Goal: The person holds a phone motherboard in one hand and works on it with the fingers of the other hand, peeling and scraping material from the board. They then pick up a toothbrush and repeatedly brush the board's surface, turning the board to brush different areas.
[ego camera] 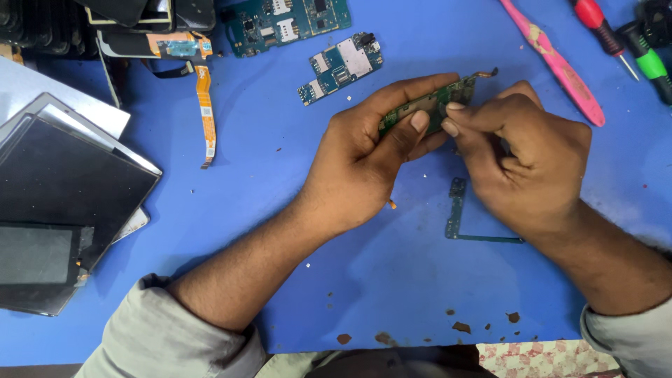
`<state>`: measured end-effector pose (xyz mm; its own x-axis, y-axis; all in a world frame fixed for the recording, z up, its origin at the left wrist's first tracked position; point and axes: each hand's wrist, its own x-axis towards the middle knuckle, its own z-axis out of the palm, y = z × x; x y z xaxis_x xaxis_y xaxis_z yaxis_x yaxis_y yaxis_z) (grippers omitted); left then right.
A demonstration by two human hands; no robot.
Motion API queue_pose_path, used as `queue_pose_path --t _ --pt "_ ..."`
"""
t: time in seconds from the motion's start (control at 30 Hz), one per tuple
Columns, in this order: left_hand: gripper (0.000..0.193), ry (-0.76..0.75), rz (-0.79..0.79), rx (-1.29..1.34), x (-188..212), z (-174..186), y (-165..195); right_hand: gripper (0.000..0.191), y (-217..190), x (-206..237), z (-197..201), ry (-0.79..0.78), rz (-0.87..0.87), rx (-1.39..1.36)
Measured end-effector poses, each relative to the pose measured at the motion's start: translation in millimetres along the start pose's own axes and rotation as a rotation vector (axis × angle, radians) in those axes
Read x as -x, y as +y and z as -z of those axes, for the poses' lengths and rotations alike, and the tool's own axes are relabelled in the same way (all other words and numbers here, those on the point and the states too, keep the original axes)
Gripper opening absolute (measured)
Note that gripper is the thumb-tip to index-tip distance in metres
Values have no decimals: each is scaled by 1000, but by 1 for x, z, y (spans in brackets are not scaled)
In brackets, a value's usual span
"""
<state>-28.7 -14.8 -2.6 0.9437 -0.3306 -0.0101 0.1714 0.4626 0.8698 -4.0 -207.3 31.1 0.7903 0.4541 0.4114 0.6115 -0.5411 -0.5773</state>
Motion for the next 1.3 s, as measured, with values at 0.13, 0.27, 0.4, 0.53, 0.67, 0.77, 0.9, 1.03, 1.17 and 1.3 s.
queue_pose_path --t 0.13,0.27,0.4,0.53,0.67,0.77,0.9,1.03,1.17,1.3 --pt "38 -4 -15 -11 0 0 0 12 2 1 1 20 -12 13" --pt "38 -4 -15 8 0 0 1 13 1 1 0 13 20 6" --pt "38 -13 -21 7 1 0 0 12 -1 0 -1 42 -9 0" --pt "38 -3 -12 3 1 0 0 12 -2 1 -1 13 4 13" --pt "38 2 -6 -11 0 -1 1 12 -1 1 1 35 4 38" --pt "38 5 4 -16 2 -1 2 10 -1 2 1 12 5 -2" --pt "38 -4 -2 0 0 -1 1 11 -1 1 3 11 -7 55" --pt "37 -8 -8 18 1 -1 0 11 -1 1 3 11 19 12" --pt "38 -10 -4 21 1 0 -1 11 -1 0 2 17 -6 11" --pt "38 -1 1 -29 2 1 1 11 -2 0 1 -23 -17 35"
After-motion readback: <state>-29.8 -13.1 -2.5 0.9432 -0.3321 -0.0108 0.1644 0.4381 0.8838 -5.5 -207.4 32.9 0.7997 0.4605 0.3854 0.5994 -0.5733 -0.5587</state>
